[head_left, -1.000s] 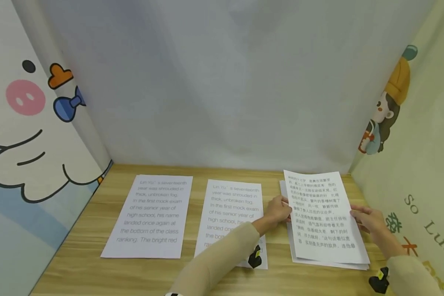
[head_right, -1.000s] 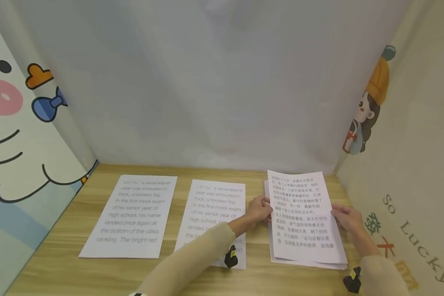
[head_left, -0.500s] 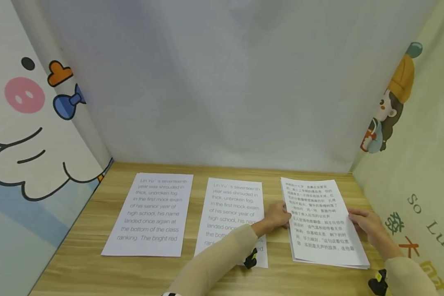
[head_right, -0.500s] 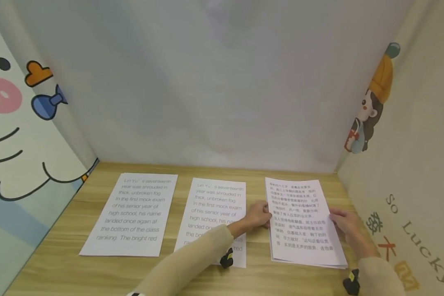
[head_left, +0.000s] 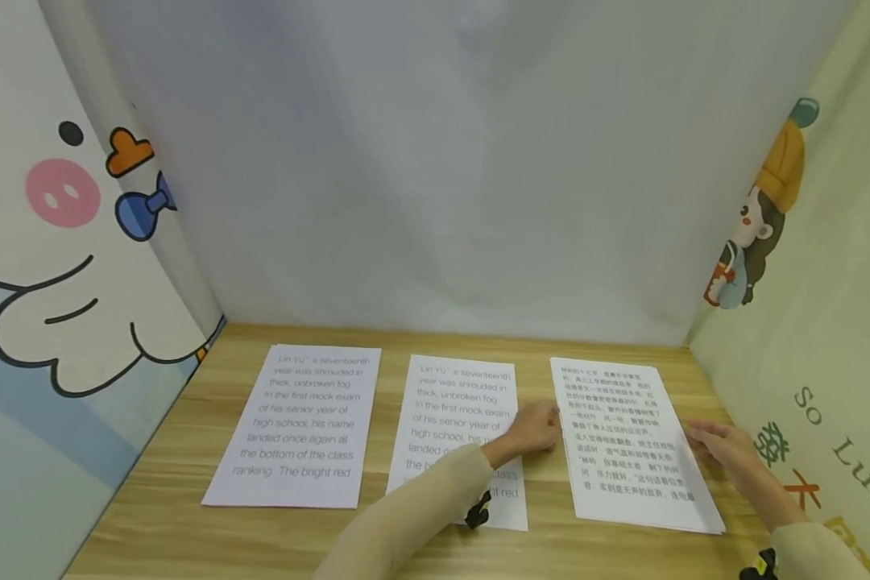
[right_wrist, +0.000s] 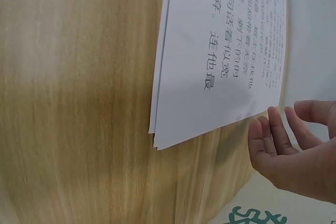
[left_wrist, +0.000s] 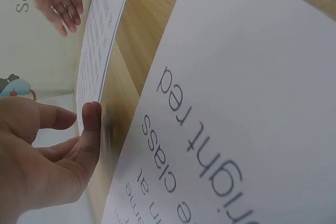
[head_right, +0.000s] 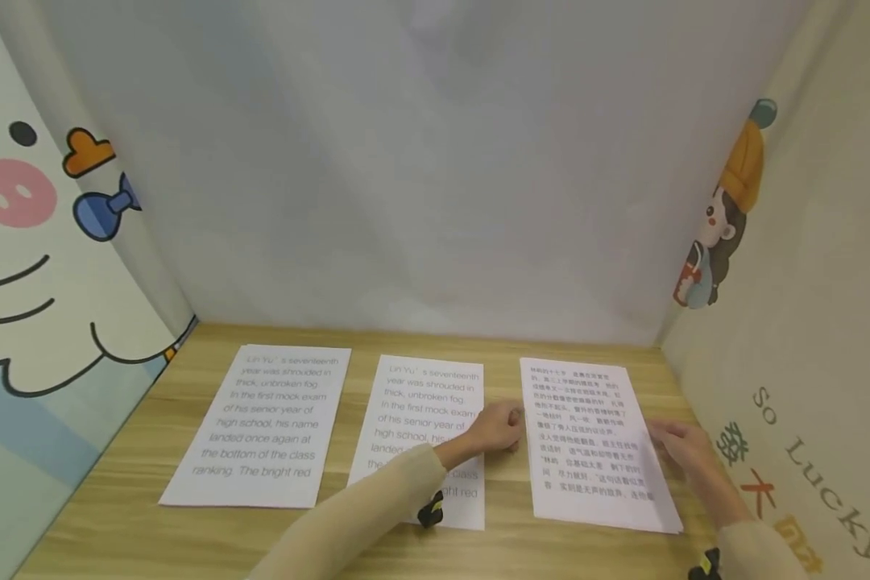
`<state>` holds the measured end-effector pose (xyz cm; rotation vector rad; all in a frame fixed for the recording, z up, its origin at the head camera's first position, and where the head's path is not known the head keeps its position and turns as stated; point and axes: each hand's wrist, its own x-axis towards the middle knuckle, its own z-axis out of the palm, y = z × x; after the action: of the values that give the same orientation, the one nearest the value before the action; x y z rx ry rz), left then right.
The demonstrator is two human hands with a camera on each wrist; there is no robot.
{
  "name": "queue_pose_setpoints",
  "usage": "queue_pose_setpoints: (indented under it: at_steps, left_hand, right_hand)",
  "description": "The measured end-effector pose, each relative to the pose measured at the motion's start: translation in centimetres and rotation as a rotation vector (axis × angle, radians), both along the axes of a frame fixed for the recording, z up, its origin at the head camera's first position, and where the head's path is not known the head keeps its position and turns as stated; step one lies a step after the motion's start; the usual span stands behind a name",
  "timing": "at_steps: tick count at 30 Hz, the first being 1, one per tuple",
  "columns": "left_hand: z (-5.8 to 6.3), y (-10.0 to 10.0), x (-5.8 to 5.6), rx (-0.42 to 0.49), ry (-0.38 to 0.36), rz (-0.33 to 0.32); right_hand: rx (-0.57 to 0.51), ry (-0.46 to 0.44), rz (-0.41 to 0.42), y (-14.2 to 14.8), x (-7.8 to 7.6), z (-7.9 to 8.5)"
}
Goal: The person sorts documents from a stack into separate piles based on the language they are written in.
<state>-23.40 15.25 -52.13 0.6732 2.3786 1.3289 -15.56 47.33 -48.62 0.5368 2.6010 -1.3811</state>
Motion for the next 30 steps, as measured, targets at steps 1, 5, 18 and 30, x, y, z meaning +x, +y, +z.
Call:
queue_pose_setpoints:
  at_steps: [1,5,18,30]
  left_hand:
    - [0.0,-0.4,-0.1,0.005,-0.002,0.003]
    - [0.3,-2.0,-0.5,0.063,-0.027,0.044]
    - [2.0,-9.4,-2.2,0.108,0.007,0.149]
    - [1.4,-19.8,0.0,0.078,-0.021,0.220]
  right_hand:
    - [-0.006,0.000,0.001,-0.1,0.1,0.1]
    - [-0.013,0.005,0.015,-0.8,0.2,0.5]
    - [-0.127,0.034,0.181,-4.9,0.1,1.5]
    - [-0.165,0.014,0.278,-8.7,0.2,1.5]
